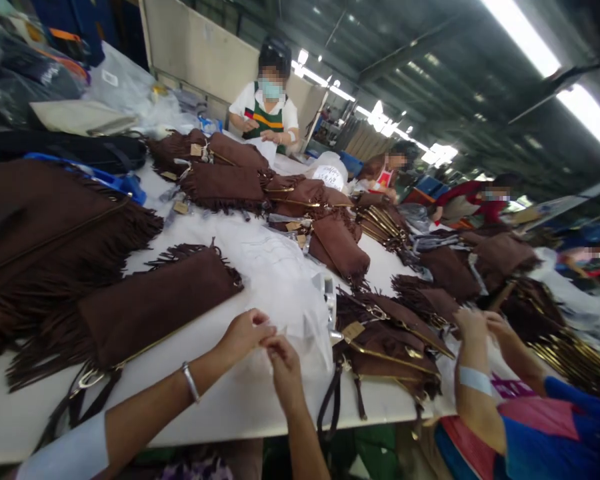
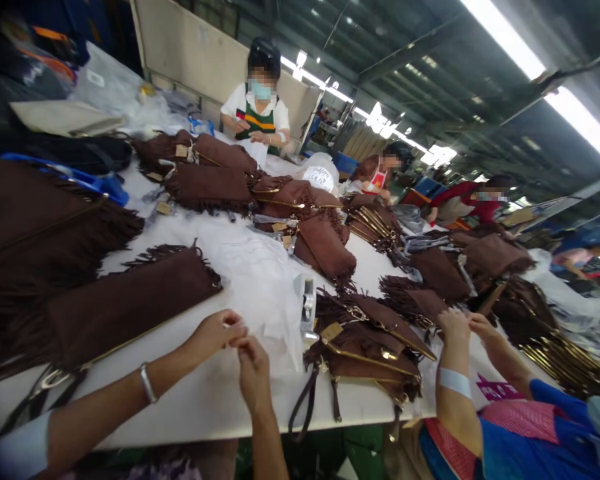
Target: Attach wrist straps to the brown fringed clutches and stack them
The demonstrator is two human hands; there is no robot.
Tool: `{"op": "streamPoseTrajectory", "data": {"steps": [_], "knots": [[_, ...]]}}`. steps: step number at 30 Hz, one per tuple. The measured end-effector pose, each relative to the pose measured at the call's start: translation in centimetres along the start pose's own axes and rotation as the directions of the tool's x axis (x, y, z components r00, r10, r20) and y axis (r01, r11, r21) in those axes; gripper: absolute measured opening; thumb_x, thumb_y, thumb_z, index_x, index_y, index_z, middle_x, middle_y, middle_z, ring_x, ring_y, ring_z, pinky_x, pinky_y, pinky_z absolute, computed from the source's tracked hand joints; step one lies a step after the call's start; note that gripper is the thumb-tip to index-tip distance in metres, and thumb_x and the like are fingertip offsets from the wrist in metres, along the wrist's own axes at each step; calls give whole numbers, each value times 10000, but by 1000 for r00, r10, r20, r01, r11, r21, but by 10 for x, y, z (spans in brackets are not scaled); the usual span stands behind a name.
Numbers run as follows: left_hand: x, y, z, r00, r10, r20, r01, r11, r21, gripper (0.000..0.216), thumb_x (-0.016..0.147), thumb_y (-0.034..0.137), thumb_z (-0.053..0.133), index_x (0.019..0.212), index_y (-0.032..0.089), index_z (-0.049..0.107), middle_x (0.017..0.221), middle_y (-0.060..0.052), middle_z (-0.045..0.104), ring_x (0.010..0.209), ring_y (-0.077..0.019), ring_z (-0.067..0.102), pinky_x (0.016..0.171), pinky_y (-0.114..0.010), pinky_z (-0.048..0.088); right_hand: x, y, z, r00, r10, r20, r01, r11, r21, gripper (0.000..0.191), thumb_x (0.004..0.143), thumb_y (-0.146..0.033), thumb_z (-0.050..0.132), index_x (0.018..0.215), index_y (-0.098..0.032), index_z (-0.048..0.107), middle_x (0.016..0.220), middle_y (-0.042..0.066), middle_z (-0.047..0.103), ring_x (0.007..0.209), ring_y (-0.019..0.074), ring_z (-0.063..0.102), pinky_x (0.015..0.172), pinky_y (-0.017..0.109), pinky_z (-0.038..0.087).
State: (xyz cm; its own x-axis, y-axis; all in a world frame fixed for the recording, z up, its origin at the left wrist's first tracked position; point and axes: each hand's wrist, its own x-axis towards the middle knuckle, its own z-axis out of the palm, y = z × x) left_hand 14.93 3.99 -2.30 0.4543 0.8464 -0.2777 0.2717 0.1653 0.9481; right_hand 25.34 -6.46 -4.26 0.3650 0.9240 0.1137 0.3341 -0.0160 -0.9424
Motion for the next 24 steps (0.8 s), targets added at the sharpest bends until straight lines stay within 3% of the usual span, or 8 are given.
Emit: {"op": "streamPoseTrajectory", "data": {"steps": [3, 6, 9, 12, 15, 17, 19, 24], "knots": [[1, -7, -7, 996, -8, -91, 1, 997, -79, 191, 712, 360, 603, 697, 181, 539, 595, 10, 591, 554, -150, 545, 524, -238, 384, 7, 17, -29, 993, 56, -105, -68, 992, -105, 302, 903, -271, 401, 1018, -170, 660, 1041, 96, 701, 981, 217, 648, 893, 377, 519], [-7, -5, -10, 964, 37, -263, -60, 995, -77, 204, 784, 377, 568, 706, 197, 513, 567, 25, 601, 543, -145, 559, 546, -232, 379, 14, 30, -55, 974, 55, -222, -116, 954, -275, 382, 897, -265, 383, 1175, -136, 611, 1227, 162, 626, 1187, 271, 541, 1073, 485, 360], [-15, -3, -11, 921, 83, -380, -125, 988, -88, 212, 829, 396, 554, 748, 204, 514, 574, 39, 608, 567, -151, 596, 581, -232, 391, 18, 34, -65, 963, 40, -265, -145, 909, -390, 475, 900, -242, 372, 1334, -100, 505, 1344, 201, 543, 1257, 293, 487, 1108, 504, 293], [-19, -8, -9, 911, 90, -404, -149, 982, -117, 217, 829, 406, 569, 760, 207, 516, 582, 43, 602, 567, -159, 613, 589, -234, 402, 18, 34, -61, 986, -12, -165, -94, 781, -618, 491, 899, -214, 406, 1375, -117, 474, 1393, 174, 512, 1297, 284, 454, 1090, 444, 336], [-20, -18, -7, 919, 101, -382, -161, 978, -131, 213, 821, 401, 581, 752, 208, 519, 594, 44, 597, 570, -158, 610, 586, -230, 404, 20, 36, -54, 999, -30, 44, 53, 476, -878, 478, 892, -135, 429, 1365, -114, 494, 1420, 153, 494, 1312, 277, 437, 1062, 383, 366], [-19, -24, -5, 924, 107, -367, -166, 977, -135, 205, 823, 392, 580, 753, 209, 518, 605, 48, 586, 580, -153, 607, 591, -229, 408, 22, 38, -51, 995, -11, 103, 101, 329, -939, 460, 896, -66, 389, 1333, -99, 528, 1392, 165, 520, 1273, 279, 471, 1033, 374, 377], [-17, -27, -4, 928, 117, -354, -172, 977, -130, 196, 830, 378, 573, 754, 208, 511, 618, 52, 573, 586, -147, 604, 597, -229, 414, 25, 38, -50, 993, 2, 117, 112, 271, -956, 434, 904, -31, 351, 1264, -99, 583, 1288, 170, 595, 1189, 277, 531, 985, 369, 399], [-14, -22, -4, 933, 159, -323, -153, 987, 46, 122, 859, 308, 526, 794, 205, 525, 691, 25, 592, 643, -162, 618, 632, -260, 459, 23, 30, -51, 989, 19, 149, 139, 273, -952, 296, 942, -112, 408, 1102, -140, 656, 1001, 133, 684, 973, 262, 612, 834, 339, 444]]}}
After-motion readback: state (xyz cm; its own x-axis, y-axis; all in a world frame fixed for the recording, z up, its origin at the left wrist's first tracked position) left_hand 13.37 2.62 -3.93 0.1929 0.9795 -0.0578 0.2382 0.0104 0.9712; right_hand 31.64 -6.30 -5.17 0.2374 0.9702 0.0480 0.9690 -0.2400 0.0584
